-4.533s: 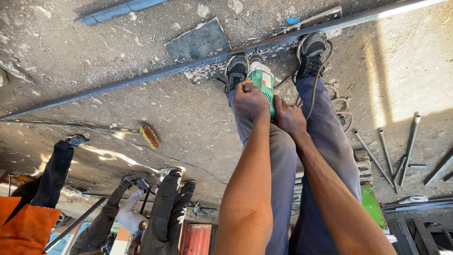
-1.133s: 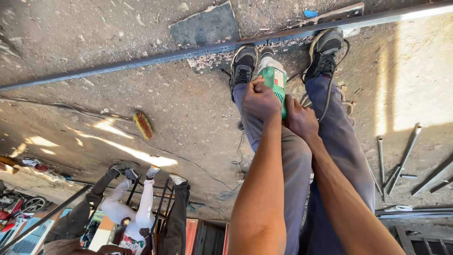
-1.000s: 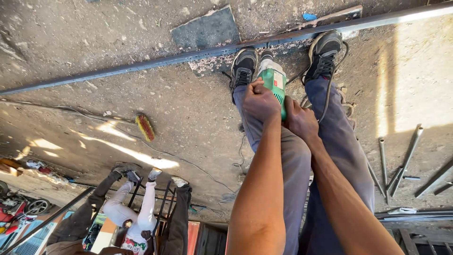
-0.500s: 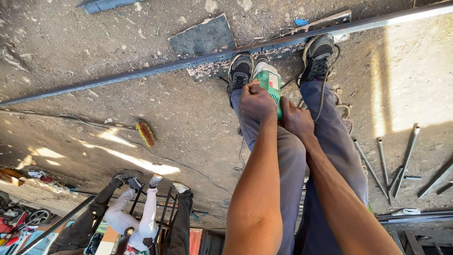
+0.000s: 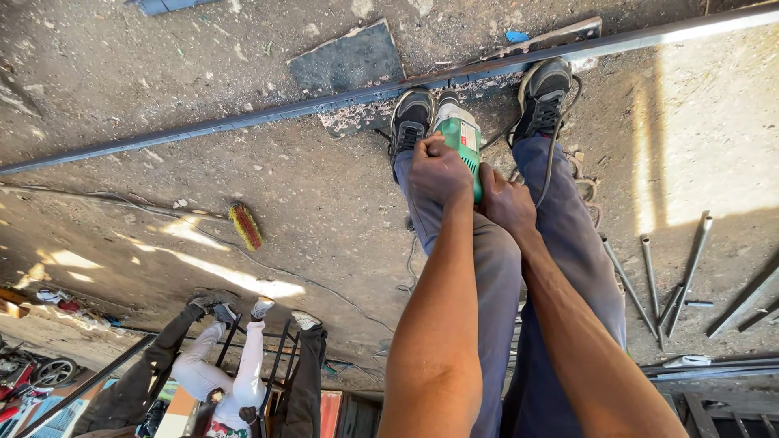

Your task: Drilling a hole into a metal angle bar using a power drill

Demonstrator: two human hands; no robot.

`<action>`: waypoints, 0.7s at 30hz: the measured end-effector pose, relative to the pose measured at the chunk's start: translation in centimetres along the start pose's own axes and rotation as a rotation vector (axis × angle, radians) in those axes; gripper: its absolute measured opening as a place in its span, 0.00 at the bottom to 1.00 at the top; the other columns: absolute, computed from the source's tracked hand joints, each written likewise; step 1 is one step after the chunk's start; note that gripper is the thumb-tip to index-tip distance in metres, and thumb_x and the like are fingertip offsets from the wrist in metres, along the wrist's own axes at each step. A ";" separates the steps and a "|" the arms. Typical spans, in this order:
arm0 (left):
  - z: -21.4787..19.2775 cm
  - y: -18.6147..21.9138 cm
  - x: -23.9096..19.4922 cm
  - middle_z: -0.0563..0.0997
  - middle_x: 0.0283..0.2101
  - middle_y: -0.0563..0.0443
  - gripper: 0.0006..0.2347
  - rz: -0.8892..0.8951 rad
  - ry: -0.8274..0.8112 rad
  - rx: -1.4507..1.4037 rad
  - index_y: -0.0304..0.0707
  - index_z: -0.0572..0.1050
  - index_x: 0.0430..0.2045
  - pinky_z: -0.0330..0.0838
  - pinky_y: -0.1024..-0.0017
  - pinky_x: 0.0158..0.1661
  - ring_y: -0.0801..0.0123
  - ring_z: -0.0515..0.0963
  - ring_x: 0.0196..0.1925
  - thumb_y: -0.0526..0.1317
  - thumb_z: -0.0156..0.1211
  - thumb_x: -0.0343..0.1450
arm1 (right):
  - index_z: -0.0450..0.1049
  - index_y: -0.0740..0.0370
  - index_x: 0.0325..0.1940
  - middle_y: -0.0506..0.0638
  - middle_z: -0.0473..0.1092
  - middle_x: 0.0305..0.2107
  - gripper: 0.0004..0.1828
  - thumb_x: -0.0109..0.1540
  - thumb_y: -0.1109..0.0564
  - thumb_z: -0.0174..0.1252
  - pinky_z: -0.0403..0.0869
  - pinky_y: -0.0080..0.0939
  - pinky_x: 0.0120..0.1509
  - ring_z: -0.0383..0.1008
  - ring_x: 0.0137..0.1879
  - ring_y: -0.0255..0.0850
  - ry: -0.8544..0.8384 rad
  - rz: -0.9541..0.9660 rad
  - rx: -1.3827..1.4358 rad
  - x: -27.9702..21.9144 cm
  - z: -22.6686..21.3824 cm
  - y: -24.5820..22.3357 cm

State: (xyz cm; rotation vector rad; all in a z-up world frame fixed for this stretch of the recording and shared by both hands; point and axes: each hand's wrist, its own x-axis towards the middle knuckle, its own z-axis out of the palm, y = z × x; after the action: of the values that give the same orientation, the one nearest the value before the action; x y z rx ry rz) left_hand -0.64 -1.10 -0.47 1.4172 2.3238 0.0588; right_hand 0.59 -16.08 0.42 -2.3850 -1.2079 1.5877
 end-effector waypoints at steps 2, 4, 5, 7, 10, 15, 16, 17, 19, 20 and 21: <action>0.0 0.4 0.1 0.86 0.31 0.66 0.10 0.005 -0.009 -0.006 0.57 0.76 0.15 0.83 0.56 0.37 0.55 0.87 0.34 0.34 0.49 0.63 | 0.55 0.56 0.71 0.58 0.72 0.51 0.41 0.55 0.47 0.54 0.77 0.70 0.41 0.78 0.37 0.72 -0.011 0.006 0.007 0.3 0.0 0.0; -0.3 0.4 -0.1 0.87 0.31 0.65 0.10 0.007 -0.020 -0.008 0.56 0.76 0.15 0.83 0.55 0.37 0.54 0.87 0.34 0.34 0.49 0.63 | 0.54 0.56 0.72 0.59 0.71 0.51 0.42 0.55 0.47 0.54 0.77 0.70 0.42 0.78 0.37 0.72 -0.026 0.013 0.013 0.0 0.0 -0.1; -0.3 0.5 -0.1 0.87 0.31 0.66 0.10 0.013 -0.022 0.002 0.57 0.76 0.15 0.83 0.56 0.37 0.55 0.87 0.34 0.34 0.49 0.63 | 0.53 0.56 0.72 0.59 0.71 0.51 0.42 0.55 0.47 0.54 0.77 0.70 0.42 0.78 0.37 0.72 -0.033 0.022 0.022 0.1 -0.1 -0.2; -0.5 0.8 -0.2 0.87 0.31 0.66 0.11 0.016 -0.027 0.016 0.58 0.76 0.15 0.83 0.56 0.37 0.56 0.87 0.33 0.34 0.49 0.63 | 0.53 0.55 0.73 0.59 0.71 0.52 0.42 0.55 0.47 0.54 0.77 0.71 0.42 0.78 0.38 0.72 -0.044 0.032 0.032 0.2 -0.4 -0.3; -0.8 1.2 -0.1 0.86 0.31 0.69 0.10 0.011 -0.015 0.036 0.58 0.76 0.15 0.83 0.57 0.37 0.58 0.87 0.34 0.35 0.49 0.63 | 0.52 0.58 0.73 0.61 0.70 0.54 0.44 0.54 0.48 0.55 0.78 0.72 0.42 0.78 0.38 0.73 -0.043 0.032 0.052 0.3 -0.7 -0.6; -0.6 0.9 0.2 0.86 0.30 0.69 0.11 0.021 -0.033 0.038 0.59 0.76 0.15 0.83 0.57 0.38 0.58 0.87 0.34 0.35 0.49 0.63 | 0.51 0.58 0.74 0.62 0.70 0.54 0.45 0.53 0.50 0.56 0.78 0.72 0.41 0.78 0.38 0.73 -0.046 0.037 0.063 0.3 -1.0 -0.8; -0.5 0.9 0.2 0.86 0.30 0.69 0.11 0.022 -0.033 0.039 0.59 0.76 0.15 0.83 0.57 0.38 0.58 0.87 0.34 0.35 0.49 0.63 | 0.51 0.58 0.74 0.62 0.70 0.54 0.45 0.53 0.50 0.56 0.78 0.72 0.41 0.78 0.38 0.73 -0.047 0.037 0.064 0.4 -0.6 -0.6; -0.3 0.8 0.3 0.86 0.30 0.69 0.11 0.023 -0.035 0.034 0.59 0.76 0.15 0.83 0.57 0.38 0.58 0.87 0.34 0.35 0.49 0.63 | 0.51 0.57 0.74 0.61 0.70 0.54 0.45 0.53 0.49 0.56 0.77 0.72 0.42 0.78 0.37 0.73 -0.046 0.039 0.057 0.4 -0.1 -0.3; -0.5 1.1 0.3 0.86 0.30 0.69 0.10 0.025 -0.038 0.031 0.59 0.76 0.15 0.83 0.57 0.38 0.58 0.87 0.34 0.35 0.49 0.63 | 0.51 0.57 0.74 0.60 0.71 0.53 0.45 0.54 0.47 0.56 0.77 0.71 0.42 0.78 0.37 0.73 -0.047 0.041 0.052 0.5 0.2 -0.1; -0.7 1.5 0.3 0.86 0.30 0.69 0.11 0.026 -0.034 0.045 0.60 0.76 0.15 0.83 0.57 0.38 0.58 0.87 0.34 0.35 0.49 0.63 | 0.52 0.57 0.74 0.60 0.71 0.53 0.46 0.53 0.47 0.56 0.77 0.71 0.42 0.78 0.37 0.72 -0.043 0.044 0.048 0.5 0.0 -0.3; -1.0 1.8 0.3 0.86 0.30 0.70 0.11 0.028 -0.031 0.059 0.60 0.76 0.15 0.83 0.56 0.37 0.58 0.87 0.33 0.35 0.49 0.63 | 0.52 0.57 0.74 0.60 0.72 0.52 0.46 0.53 0.47 0.57 0.77 0.70 0.42 0.78 0.37 0.71 -0.039 0.047 0.043 0.5 -0.1 -0.3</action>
State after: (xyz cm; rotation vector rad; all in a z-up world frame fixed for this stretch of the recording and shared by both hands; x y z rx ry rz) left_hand 0.43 0.21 0.79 1.4683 2.2989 -0.0229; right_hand 0.58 -15.52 0.22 -2.3846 -1.1205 1.6635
